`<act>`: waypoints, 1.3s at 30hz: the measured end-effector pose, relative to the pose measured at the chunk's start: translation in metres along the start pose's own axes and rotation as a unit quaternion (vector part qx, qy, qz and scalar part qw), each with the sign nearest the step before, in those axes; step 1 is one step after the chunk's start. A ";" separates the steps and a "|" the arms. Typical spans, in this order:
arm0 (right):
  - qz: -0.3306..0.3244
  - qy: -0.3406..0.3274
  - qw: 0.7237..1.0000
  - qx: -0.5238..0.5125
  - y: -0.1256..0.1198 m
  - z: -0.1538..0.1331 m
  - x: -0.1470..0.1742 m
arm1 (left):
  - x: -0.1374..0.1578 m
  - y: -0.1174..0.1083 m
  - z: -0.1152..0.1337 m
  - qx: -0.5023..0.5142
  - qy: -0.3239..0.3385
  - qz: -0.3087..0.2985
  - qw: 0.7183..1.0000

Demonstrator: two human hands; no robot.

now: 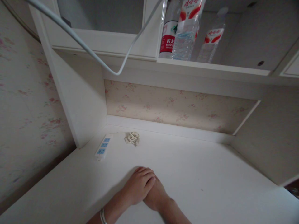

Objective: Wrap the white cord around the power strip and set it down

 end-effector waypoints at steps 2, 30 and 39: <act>0.000 -0.004 1.000 -0.001 0.001 0.000 0.000 | 0.000 0.000 0.000 0.003 0.001 0.000 1.000; -0.002 -0.015 1.000 0.020 0.001 -0.002 0.000 | 0.000 0.001 -0.002 0.007 -0.003 -0.005 1.000; -0.009 0.003 1.000 0.020 0.001 0.000 0.000 | 0.001 0.001 -0.002 0.010 -0.002 -0.002 1.000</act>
Point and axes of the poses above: each hand's wrist, its own x-axis away from the middle knuckle, its own y-axis out of the palm, z = x × y, the point moved 9 cm from there along -x, towards the middle knuckle, and after that the axes turned 9 degrees about z, right-handed, at the moved point
